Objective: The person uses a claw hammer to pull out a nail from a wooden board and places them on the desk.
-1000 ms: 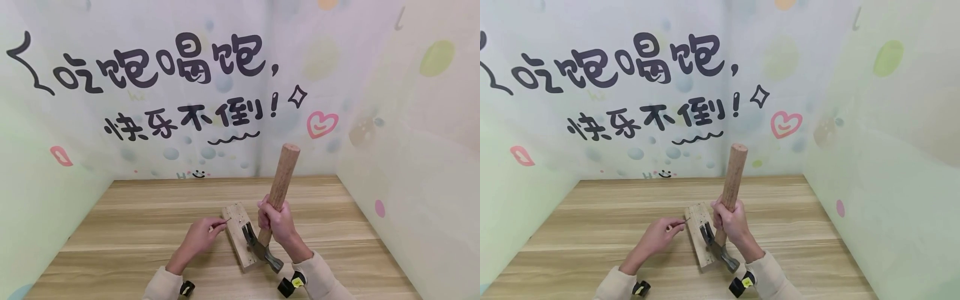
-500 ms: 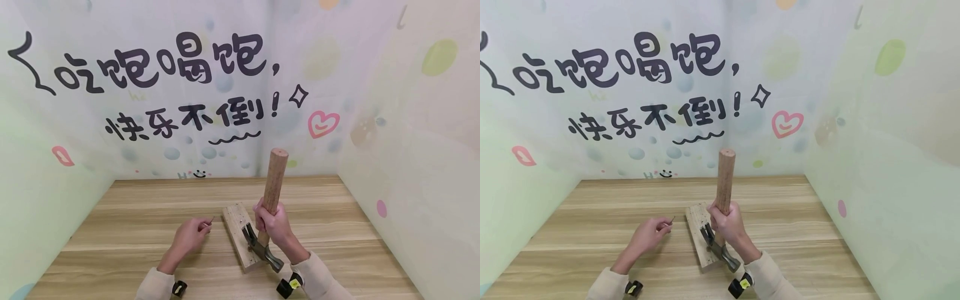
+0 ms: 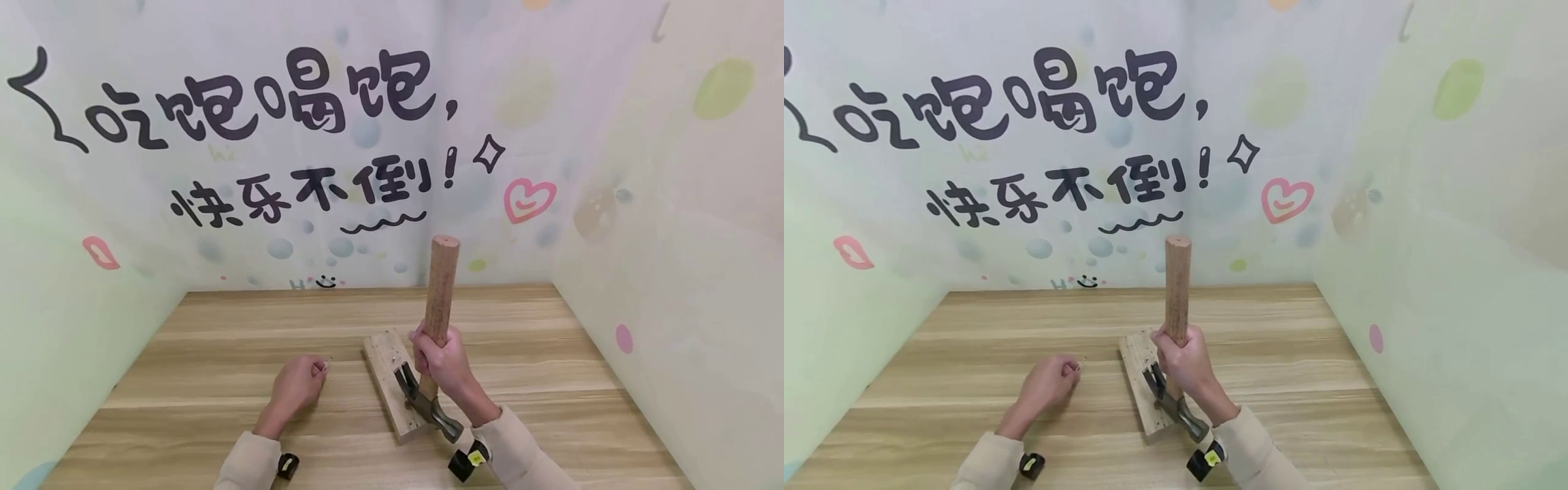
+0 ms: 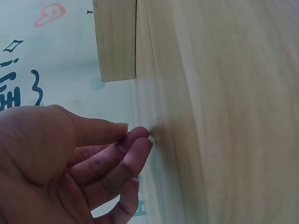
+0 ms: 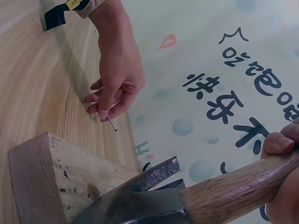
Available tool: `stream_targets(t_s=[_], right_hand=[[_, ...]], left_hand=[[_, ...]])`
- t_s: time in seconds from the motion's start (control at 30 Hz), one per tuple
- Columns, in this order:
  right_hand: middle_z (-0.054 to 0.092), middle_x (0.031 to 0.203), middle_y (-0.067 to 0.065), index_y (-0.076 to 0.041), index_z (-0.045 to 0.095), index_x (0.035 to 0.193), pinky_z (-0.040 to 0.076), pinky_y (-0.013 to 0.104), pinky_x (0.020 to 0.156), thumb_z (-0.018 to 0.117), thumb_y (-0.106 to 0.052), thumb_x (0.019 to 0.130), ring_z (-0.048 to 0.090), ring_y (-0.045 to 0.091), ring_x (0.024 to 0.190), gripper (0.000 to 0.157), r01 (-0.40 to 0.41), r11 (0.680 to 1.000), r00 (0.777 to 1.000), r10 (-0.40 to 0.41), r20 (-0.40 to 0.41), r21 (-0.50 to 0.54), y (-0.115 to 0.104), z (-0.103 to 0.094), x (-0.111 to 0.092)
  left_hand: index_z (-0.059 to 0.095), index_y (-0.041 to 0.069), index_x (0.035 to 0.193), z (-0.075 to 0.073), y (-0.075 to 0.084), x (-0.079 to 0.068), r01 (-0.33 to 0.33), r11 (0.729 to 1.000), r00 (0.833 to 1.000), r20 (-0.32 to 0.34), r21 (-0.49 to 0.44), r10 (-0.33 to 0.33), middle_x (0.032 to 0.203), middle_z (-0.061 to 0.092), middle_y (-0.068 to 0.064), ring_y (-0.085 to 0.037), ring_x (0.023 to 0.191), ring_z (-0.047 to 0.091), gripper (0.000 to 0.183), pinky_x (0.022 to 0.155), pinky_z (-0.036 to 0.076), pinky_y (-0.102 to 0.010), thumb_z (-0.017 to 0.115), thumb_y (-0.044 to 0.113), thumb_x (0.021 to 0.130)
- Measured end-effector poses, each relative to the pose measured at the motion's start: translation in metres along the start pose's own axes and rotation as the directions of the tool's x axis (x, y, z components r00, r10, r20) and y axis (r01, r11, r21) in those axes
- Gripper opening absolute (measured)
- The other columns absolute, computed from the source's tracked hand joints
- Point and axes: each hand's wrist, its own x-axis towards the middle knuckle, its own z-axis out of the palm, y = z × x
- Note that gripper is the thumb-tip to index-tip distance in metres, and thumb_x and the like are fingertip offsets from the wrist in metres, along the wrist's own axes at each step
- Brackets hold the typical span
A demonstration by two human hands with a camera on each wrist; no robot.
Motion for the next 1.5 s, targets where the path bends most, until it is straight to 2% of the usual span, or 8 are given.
stream_targets(t_s=[0.27, 0.5, 0.9, 1.07, 1.23, 1.37, 1.5], right_hand=[[0.034, 0.048, 0.016, 0.005, 0.042, 0.071, 0.03, 0.028, 0.035, 0.051, 0.001, 0.094, 0.035, 0.016, 0.038, 0.026, -0.008, 1.0, 1.0, 0.008, 0.006, -0.029, 0.0, 0.0, 0.001], [0.03, 0.049, 0.018, 0.008, 0.04, 0.072, 0.027, 0.028, 0.036, 0.051, 0.001, 0.095, 0.034, 0.009, 0.04, 0.026, -0.04, 0.999, 0.999, 0.039, 0.021, 0.015, 0.001, 0.0, 0.001], [0.033, 0.049, 0.02, 0.008, 0.042, 0.072, 0.031, 0.027, 0.037, 0.052, 0.001, 0.095, 0.035, 0.015, 0.039, 0.025, -0.043, 0.999, 0.999, 0.044, 0.006, -0.026, 0.001, -0.001, 0.001], [0.034, 0.048, 0.018, 0.008, 0.043, 0.073, 0.03, 0.027, 0.036, 0.052, 0.0, 0.095, 0.035, 0.014, 0.038, 0.025, -0.041, 0.999, 0.999, 0.042, 0.021, -0.017, 0.001, 0.0, 0.001], [0.034, 0.049, 0.019, 0.008, 0.043, 0.073, 0.03, 0.028, 0.036, 0.052, -0.001, 0.095, 0.033, 0.02, 0.038, 0.026, -0.036, 0.999, 0.999, 0.036, 0.026, -0.024, 0.002, -0.001, 0.001], [0.034, 0.049, 0.019, 0.008, 0.043, 0.073, 0.03, 0.029, 0.036, 0.052, -0.002, 0.095, 0.033, 0.021, 0.038, 0.026, -0.035, 0.999, 0.999, 0.036, 0.029, -0.031, 0.002, -0.001, 0.001], [0.034, 0.05, 0.018, 0.007, 0.043, 0.074, 0.031, 0.028, 0.037, 0.052, -0.002, 0.095, 0.035, 0.015, 0.04, 0.025, -0.04, 0.999, 0.999, 0.041, 0.027, -0.033, 0.002, -0.001, 0.001]], left_hand=[[0.066, 0.005, 0.073, -0.001, 0.006, 0.001, 0.021, 0.999, 0.999, -0.026, 0.025, -0.021, 0.066, 0.059, -0.002, -0.016, 0.058, 0.052, 0.014, 0.053, 0.043, -0.031, 0.067, 0.004, 0.087], [0.062, 0.003, 0.07, -0.002, 0.01, -0.002, 0.038, 0.999, 0.999, -0.023, 0.018, -0.038, 0.066, 0.057, -0.005, -0.019, 0.059, 0.053, 0.015, 0.053, 0.044, -0.032, 0.065, -0.001, 0.084], [0.057, 0.008, 0.067, 0.001, 0.011, -0.003, 0.085, 0.989, 0.996, 0.004, 0.122, -0.086, 0.064, 0.054, -0.003, -0.019, 0.056, 0.05, 0.021, 0.047, 0.039, -0.032, 0.063, 0.003, 0.087], [0.049, 0.012, 0.063, 0.0, 0.015, -0.004, 0.073, 0.985, 0.997, -0.01, 0.156, -0.072, 0.06, 0.047, -0.001, -0.018, 0.053, 0.047, 0.031, 0.045, 0.035, -0.032, 0.061, 0.009, 0.092], [0.049, 0.012, 0.062, -0.001, 0.017, -0.004, 0.05, 0.981, 0.999, -0.019, 0.187, -0.047, 0.059, 0.047, -0.001, -0.017, 0.053, 0.046, 0.032, 0.046, 0.036, -0.034, 0.063, 0.012, 0.091], [0.053, 0.012, 0.063, -0.001, 0.019, 0.0, 0.033, 0.978, 0.999, -0.034, 0.206, -0.027, 0.058, 0.049, 0.0, -0.017, 0.054, 0.048, 0.03, 0.046, 0.039, -0.037, 0.062, 0.016, 0.092], [0.064, 0.009, 0.077, 0.002, 0.024, 0.007, 0.003, 0.977, 0.999, -0.044, 0.213, 0.006, 0.068, 0.061, -0.004, -0.018, 0.059, 0.054, 0.019, 0.049, 0.045, -0.039, 0.064, 0.018, 0.093]])
